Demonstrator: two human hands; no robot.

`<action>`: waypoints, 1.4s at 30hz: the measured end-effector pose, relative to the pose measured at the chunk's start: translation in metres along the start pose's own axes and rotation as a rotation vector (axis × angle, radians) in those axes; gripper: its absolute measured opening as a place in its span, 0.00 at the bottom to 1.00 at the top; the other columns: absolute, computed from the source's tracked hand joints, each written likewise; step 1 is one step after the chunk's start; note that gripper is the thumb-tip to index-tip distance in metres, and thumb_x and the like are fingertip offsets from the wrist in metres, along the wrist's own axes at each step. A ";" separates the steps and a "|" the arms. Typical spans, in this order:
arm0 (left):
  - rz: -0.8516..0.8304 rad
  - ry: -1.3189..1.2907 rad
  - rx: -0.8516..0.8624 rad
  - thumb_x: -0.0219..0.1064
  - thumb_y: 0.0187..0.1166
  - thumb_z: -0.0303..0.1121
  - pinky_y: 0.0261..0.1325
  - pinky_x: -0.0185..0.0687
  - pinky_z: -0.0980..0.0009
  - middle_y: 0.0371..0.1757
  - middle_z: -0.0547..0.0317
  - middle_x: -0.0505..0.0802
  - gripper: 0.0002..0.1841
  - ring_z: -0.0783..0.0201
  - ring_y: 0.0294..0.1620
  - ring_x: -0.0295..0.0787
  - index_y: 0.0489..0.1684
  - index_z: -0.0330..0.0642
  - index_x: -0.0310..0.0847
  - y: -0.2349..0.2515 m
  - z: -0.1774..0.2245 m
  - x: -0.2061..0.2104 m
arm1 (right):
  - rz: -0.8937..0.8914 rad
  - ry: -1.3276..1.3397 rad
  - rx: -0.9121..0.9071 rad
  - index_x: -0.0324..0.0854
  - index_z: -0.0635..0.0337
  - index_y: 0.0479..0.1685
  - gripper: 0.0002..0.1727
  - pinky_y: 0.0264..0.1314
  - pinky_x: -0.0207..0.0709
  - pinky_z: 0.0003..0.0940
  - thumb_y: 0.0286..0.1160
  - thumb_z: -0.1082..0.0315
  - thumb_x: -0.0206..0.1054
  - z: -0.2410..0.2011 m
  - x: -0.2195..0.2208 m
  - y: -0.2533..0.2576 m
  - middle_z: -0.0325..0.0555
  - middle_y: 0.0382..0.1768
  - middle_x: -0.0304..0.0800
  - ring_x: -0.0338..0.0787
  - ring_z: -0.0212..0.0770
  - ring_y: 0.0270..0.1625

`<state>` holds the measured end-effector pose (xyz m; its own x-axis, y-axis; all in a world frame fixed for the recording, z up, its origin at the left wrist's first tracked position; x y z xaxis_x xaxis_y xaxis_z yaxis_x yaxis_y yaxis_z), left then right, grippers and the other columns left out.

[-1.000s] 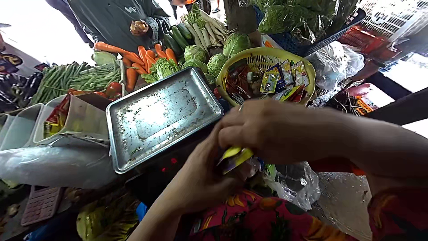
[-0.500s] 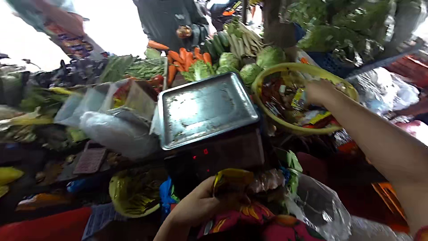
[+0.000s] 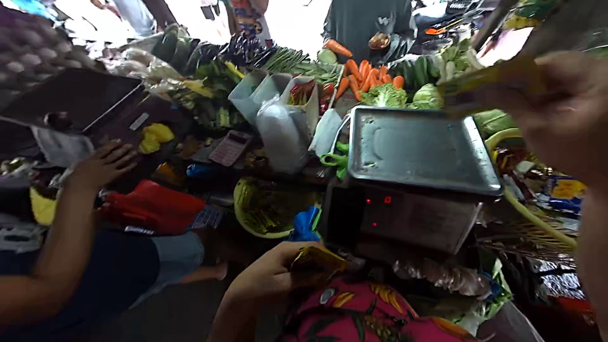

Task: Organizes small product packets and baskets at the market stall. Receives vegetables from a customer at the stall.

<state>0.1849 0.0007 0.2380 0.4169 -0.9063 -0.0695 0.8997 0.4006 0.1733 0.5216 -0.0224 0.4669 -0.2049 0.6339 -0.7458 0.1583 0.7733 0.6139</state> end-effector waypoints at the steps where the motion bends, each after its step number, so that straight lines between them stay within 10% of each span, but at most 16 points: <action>1: -0.012 0.096 -0.008 0.70 0.82 0.35 0.62 0.88 0.72 0.52 0.64 0.94 0.11 0.74 0.54 0.90 0.57 0.44 0.88 -0.009 -0.003 -0.004 | -0.062 0.084 -0.105 0.83 0.64 0.60 0.22 0.51 0.86 0.50 0.83 0.52 0.67 -0.048 0.025 0.011 0.58 0.47 0.92 0.93 0.48 0.45; 4: 0.053 0.303 -0.123 0.71 0.81 0.36 0.63 0.84 0.73 0.50 0.61 0.94 0.10 0.74 0.55 0.88 0.51 0.42 0.91 -0.042 -0.022 -0.021 | -0.453 0.248 -0.176 0.75 0.54 0.73 0.25 0.47 0.89 0.48 0.76 0.67 0.72 -0.164 0.135 0.025 0.50 0.45 0.94 0.94 0.44 0.41; 8: 0.226 0.413 -0.280 0.71 0.78 0.32 0.63 0.84 0.69 0.48 0.60 0.95 0.07 0.71 0.54 0.90 0.47 0.44 0.94 -0.094 -0.039 -0.054 | -0.942 0.168 -0.209 0.69 0.61 0.77 0.32 0.50 0.83 0.68 0.70 0.76 0.71 -0.263 0.301 0.007 0.62 0.46 0.90 0.91 0.65 0.50; 12: 0.377 0.502 -0.286 0.70 0.75 0.31 0.67 0.83 0.66 0.45 0.69 0.97 0.08 0.70 0.56 0.90 0.43 0.50 0.95 -0.148 -0.045 -0.085 | -1.216 0.008 -0.075 0.84 0.74 0.50 0.11 0.58 0.79 0.72 0.70 0.77 0.70 -0.291 0.425 -0.036 0.70 0.56 0.87 0.87 0.69 0.62; 16: 0.499 0.507 -0.389 0.68 0.71 0.30 0.65 0.83 0.65 0.46 0.72 0.96 0.11 0.70 0.57 0.89 0.43 0.55 0.96 -0.192 -0.055 -0.105 | -1.261 -0.005 0.181 0.81 0.74 0.64 0.19 0.67 0.75 0.72 0.80 0.69 0.66 -0.263 0.506 -0.100 0.71 0.69 0.81 0.82 0.70 0.72; 23: 0.607 0.425 -0.423 0.70 0.69 0.23 0.66 0.83 0.66 0.44 0.67 0.98 0.11 0.69 0.55 0.91 0.40 0.48 0.97 -0.229 -0.071 -0.132 | -1.300 0.068 0.490 0.69 0.76 0.79 0.31 0.85 0.64 0.60 0.85 0.60 0.61 -0.248 0.564 -0.142 0.70 0.81 0.71 0.71 0.63 0.85; 31: 0.585 0.448 -0.443 0.69 0.71 0.23 0.67 0.81 0.66 0.45 0.65 0.97 0.11 0.67 0.57 0.90 0.42 0.47 0.96 -0.235 -0.072 -0.152 | -1.312 0.132 0.393 0.61 0.71 0.87 0.29 0.87 0.58 0.64 0.97 0.60 0.39 -0.252 0.611 -0.155 0.72 0.84 0.66 0.66 0.67 0.88; 42: 0.632 0.447 -0.409 0.70 0.73 0.25 0.66 0.82 0.70 0.47 0.68 0.97 0.11 0.72 0.56 0.89 0.45 0.49 0.96 -0.225 -0.078 -0.159 | -1.259 0.316 0.381 0.67 0.71 0.84 0.28 0.85 0.59 0.66 0.97 0.59 0.42 -0.241 0.639 -0.157 0.71 0.81 0.71 0.69 0.68 0.85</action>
<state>-0.0736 0.0649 0.1337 0.7878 -0.3946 -0.4730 0.4227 0.9049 -0.0509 0.1334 0.2596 -0.0436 -0.6114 -0.4897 -0.6216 -0.0548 0.8098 -0.5841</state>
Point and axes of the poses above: each hand's wrist, its own y-axis towards the middle knuckle, its own x-axis out of the palm, z = x × y, the point moved 10 cm from there along y, towards the middle knuckle
